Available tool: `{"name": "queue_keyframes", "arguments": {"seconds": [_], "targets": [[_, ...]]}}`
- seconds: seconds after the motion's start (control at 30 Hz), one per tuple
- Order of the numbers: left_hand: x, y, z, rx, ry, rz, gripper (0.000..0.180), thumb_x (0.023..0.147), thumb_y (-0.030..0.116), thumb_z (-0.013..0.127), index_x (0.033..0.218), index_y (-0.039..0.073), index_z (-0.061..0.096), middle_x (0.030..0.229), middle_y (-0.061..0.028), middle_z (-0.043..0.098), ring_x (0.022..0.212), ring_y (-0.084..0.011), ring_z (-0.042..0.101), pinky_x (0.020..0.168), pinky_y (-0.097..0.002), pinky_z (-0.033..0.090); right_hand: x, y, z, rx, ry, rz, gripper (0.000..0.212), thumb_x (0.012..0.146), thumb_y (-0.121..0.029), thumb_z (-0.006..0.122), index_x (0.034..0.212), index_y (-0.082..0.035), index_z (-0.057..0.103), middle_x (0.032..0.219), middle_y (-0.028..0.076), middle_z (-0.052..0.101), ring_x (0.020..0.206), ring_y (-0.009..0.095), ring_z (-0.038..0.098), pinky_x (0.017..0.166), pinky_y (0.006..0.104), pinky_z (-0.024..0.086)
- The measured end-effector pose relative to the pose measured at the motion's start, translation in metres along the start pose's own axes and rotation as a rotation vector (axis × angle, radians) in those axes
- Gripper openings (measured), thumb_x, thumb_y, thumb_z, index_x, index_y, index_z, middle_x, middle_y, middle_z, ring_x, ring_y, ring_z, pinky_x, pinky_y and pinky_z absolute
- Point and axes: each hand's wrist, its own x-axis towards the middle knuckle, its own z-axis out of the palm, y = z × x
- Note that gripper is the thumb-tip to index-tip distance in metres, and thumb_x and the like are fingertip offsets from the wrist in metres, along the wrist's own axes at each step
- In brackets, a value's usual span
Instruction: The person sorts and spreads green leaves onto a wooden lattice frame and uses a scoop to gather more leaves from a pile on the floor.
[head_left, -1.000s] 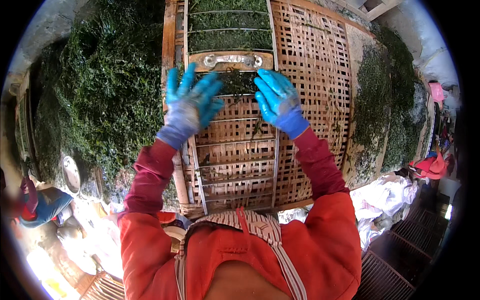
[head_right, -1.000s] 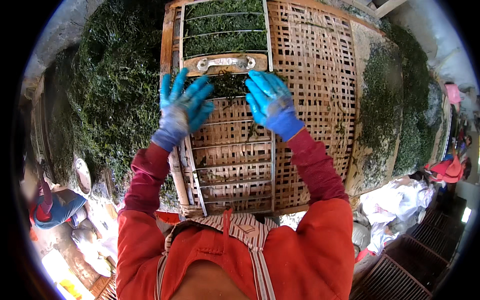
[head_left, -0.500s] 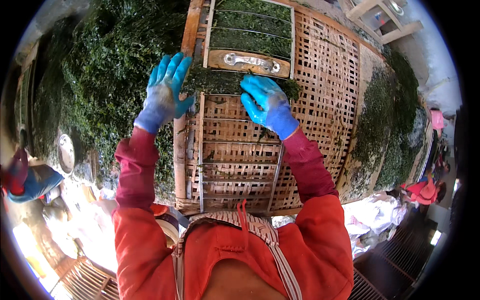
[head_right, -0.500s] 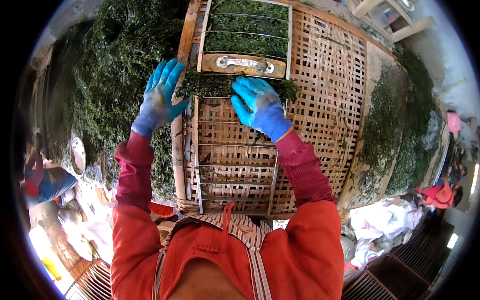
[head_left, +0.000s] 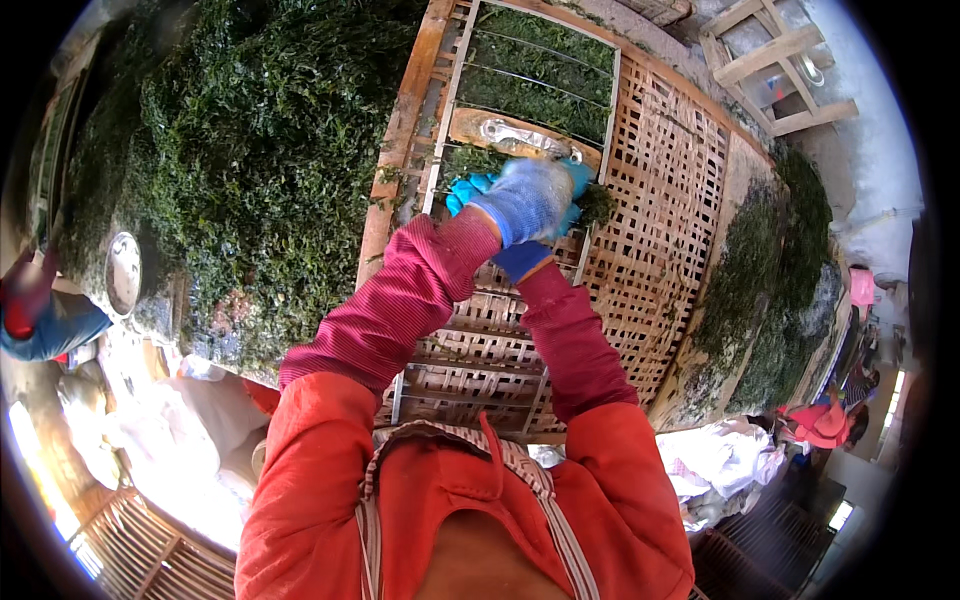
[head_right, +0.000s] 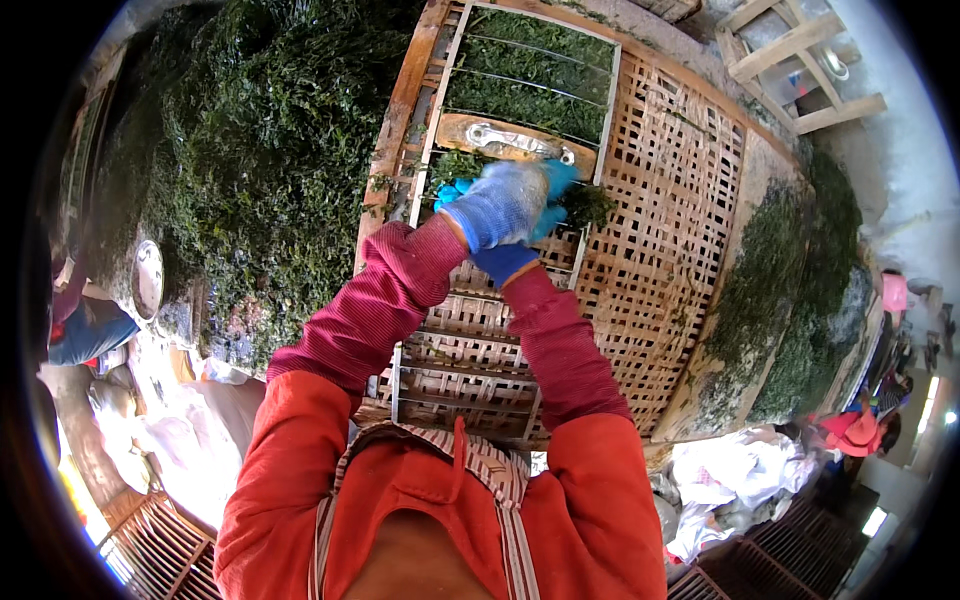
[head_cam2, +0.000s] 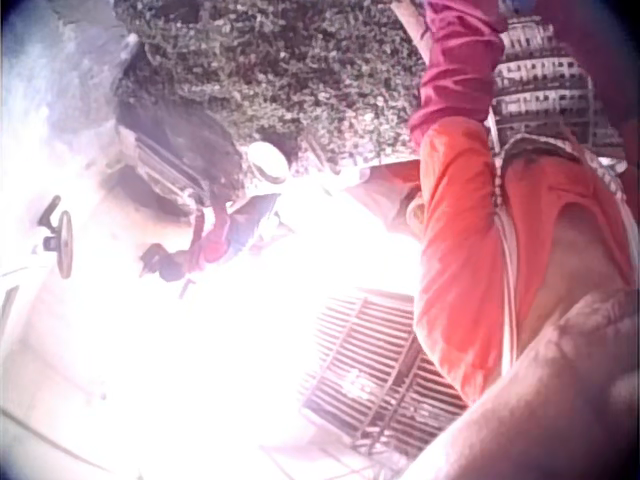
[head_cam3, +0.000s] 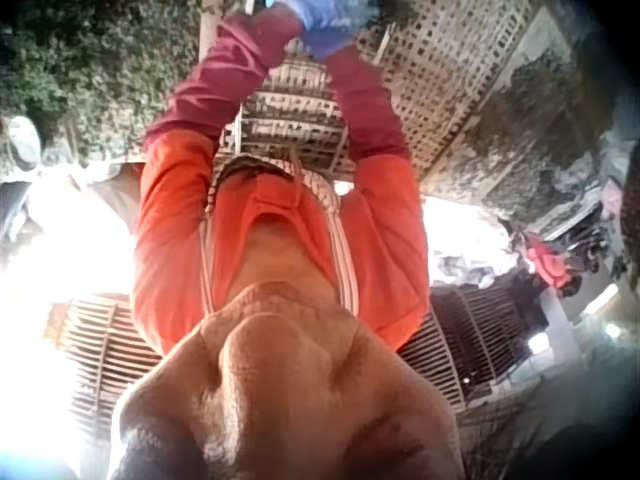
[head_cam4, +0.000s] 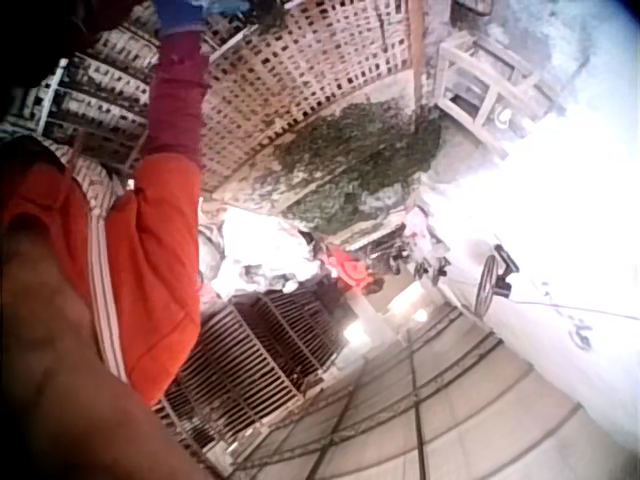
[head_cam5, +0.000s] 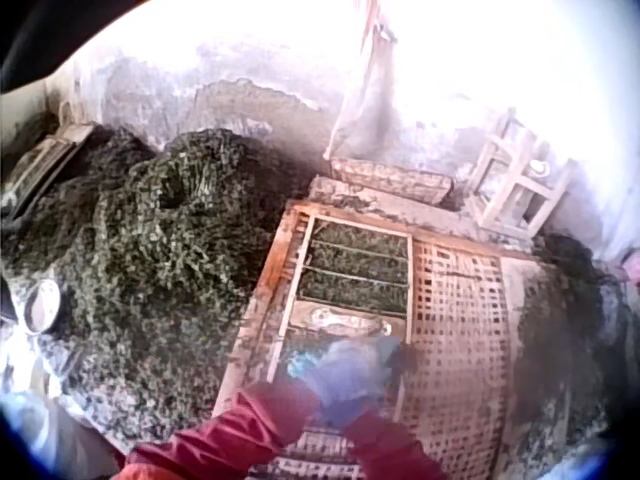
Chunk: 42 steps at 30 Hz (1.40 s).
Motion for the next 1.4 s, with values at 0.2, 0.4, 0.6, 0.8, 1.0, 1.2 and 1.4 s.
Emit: {"name": "queue_keyframes", "arguments": {"seconds": [0.2, 0.4, 0.6, 0.8, 1.0, 1.2, 1.4], "targets": [[-0.07, -0.072, 0.027, -0.519, 0.928, 0.492, 0.05, 0.078, -0.004, 0.057, 0.126, 0.007, 0.066, 0.119, -0.0115, 0.072, 0.111, -0.0326, 0.069, 0.103, -0.0473, 0.054, -0.032, -0.091, -0.05, -0.643, 0.552, -0.56, 0.044, 0.087, -0.024, 0.07, 0.125, -0.004, 0.062, 0.121, 0.014, 0.068, 0.103, 0.031, 0.069, 0.096, 0.0446, 0.054], [-0.071, -0.094, 0.062, -0.09, 0.748, 0.258, 0.064, 0.075, 0.007, 0.068, 0.138, 0.009, 0.058, 0.139, -0.0162, 0.059, 0.129, -0.0359, 0.056, 0.111, -0.046, 0.042, -0.008, -0.083, -0.012, -0.913, 0.39, -0.54, 0.04, 0.08, -0.019, 0.071, 0.117, -0.004, 0.068, 0.129, 0.017, 0.063, 0.121, 0.034, 0.06, 0.107, 0.0491, 0.045], [-0.078, -0.084, 0.04, -0.1, 0.882, 0.356, 0.05, 0.082, -0.006, 0.062, 0.131, 0.006, 0.064, 0.125, -0.0173, 0.068, 0.118, -0.0374, 0.063, 0.104, -0.0437, 0.049, -0.086, -0.085, -0.09, -1.191, 0.494, -0.157, 0.041, 0.095, -0.03, 0.061, 0.125, -0.002, 0.067, 0.143, 0.019, 0.057, 0.145, 0.034, 0.039, 0.122, 0.0585, 0.02], [-0.027, -0.018, 0.054, 0.013, 0.464, 0.449, 0.04, 0.091, 0.021, 0.067, 0.128, 0.006, 0.065, 0.134, -0.0169, 0.063, 0.125, -0.0391, 0.059, 0.108, -0.0472, 0.045, -0.078, -0.113, -0.14, -1.232, -0.224, 0.305, 0.054, 0.096, -0.043, 0.059, 0.132, -0.002, 0.064, 0.141, 0.019, 0.059, 0.148, 0.033, 0.036, 0.124, 0.0483, 0.023], [-0.001, 0.021, 0.052, 0.13, 0.321, 0.516, 0.046, 0.097, 0.038, 0.058, 0.133, 0.01, 0.062, 0.144, -0.0142, 0.057, 0.136, -0.0347, 0.05, 0.116, -0.0475, 0.036, -0.12, -0.036, -0.203, -0.863, 0.293, 0.107, 0.09, 0.087, -0.027, 0.074, 0.161, -0.015, 0.025, 0.168, 0.015, 0.019, 0.155, 0.032, 0.018, 0.126, 0.0469, 0.023], [0.024, 0.017, 0.072, 0.263, 0.221, 0.323, 0.048, 0.094, 0.05, 0.059, 0.129, 0.019, 0.067, 0.146, -0.0113, 0.056, 0.14, -0.0342, 0.046, 0.118, -0.0443, 0.034, -0.054, -0.08, -0.17, -0.578, 0.131, 0.367, 0.037, 0.092, -0.024, 0.066, 0.129, -0.014, 0.067, 0.115, 0.01, 0.073, 0.095, 0.029, 0.072, 0.093, 0.0405, 0.057], [-0.016, -0.041, 0.061, -0.062, 0.779, 0.612, 0.033, 0.093, 0.025, 0.067, 0.123, 0.011, 0.069, 0.136, -0.0105, 0.065, 0.13, -0.0313, 0.058, 0.114, -0.0466, 0.042, -0.093, -0.093, -0.172, -0.359, 0.511, -0.361, 0.036, 0.098, -0.025, 0.066, 0.131, -0.01, 0.063, 0.127, 0.015, 0.069, 0.11, 0.023, 0.07, 0.092, 0.0332, 0.06]]}}
